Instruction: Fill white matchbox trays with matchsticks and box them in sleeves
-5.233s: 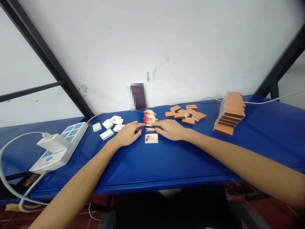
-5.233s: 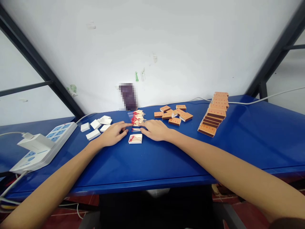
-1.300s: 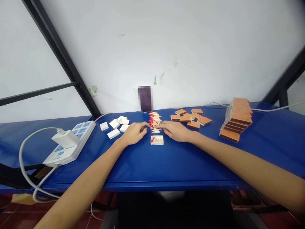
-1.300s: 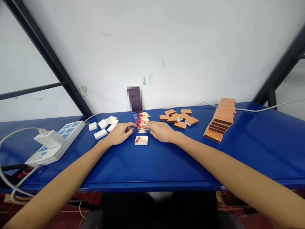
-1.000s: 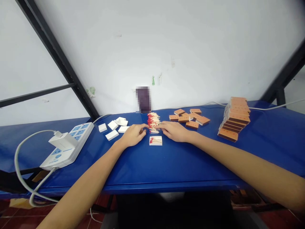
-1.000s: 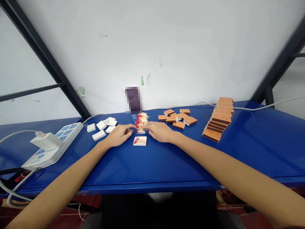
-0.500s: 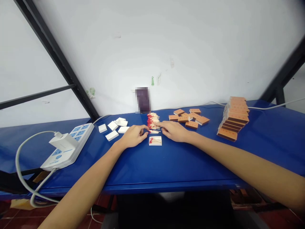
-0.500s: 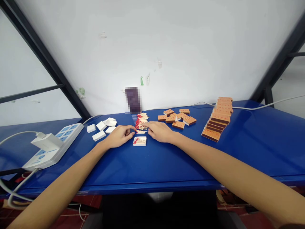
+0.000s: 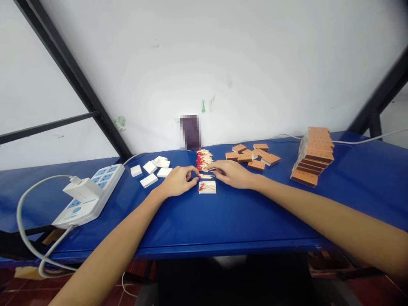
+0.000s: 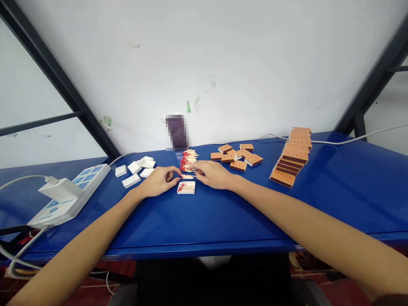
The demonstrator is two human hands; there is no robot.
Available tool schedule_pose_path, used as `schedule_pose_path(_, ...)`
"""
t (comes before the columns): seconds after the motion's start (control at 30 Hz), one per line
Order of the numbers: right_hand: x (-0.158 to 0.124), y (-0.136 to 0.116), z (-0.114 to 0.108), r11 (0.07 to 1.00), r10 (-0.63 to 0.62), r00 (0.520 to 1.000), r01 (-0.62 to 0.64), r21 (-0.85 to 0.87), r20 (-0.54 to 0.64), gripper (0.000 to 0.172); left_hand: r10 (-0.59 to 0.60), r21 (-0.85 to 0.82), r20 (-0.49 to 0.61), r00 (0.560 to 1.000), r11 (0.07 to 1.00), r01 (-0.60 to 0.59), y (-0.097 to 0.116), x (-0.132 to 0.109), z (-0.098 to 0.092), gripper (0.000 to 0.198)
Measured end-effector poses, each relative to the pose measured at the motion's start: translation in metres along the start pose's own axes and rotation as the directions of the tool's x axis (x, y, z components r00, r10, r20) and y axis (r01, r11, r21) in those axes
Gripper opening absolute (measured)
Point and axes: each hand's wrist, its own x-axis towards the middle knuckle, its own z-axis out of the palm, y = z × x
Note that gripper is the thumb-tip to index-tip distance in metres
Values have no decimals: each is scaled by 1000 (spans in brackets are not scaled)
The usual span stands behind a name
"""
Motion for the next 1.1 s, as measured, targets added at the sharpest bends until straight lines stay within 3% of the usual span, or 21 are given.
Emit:
schedule_pose_path(0.13,0,-1,1,997,-67,998,67,39,11,24,-1,-20,-10,1000,1000,0,0,0,0,21)
schedule_pose_path(0.37,2,-1,-1,999,-30,999,29,20,18,15,14,-51,-24,1000,999,-15,-3,2,1,21)
schedule_pose_path(0.63,2,-2,-3,999,-31,999,31,13,36,13,-10,-49,-27,1000,999,9,-5,3,4,24)
schedule_pose_path(0.9,4,1,1,997,73,995,-73,11,63,11,-30,-79,-33,999,997,28,-4,5,8,23)
schedule_pose_path(1.1,4,-3,-3,998,58,995,-58,0,83,12,-34,-65,-39,999,997,31,-4,5,8,21)
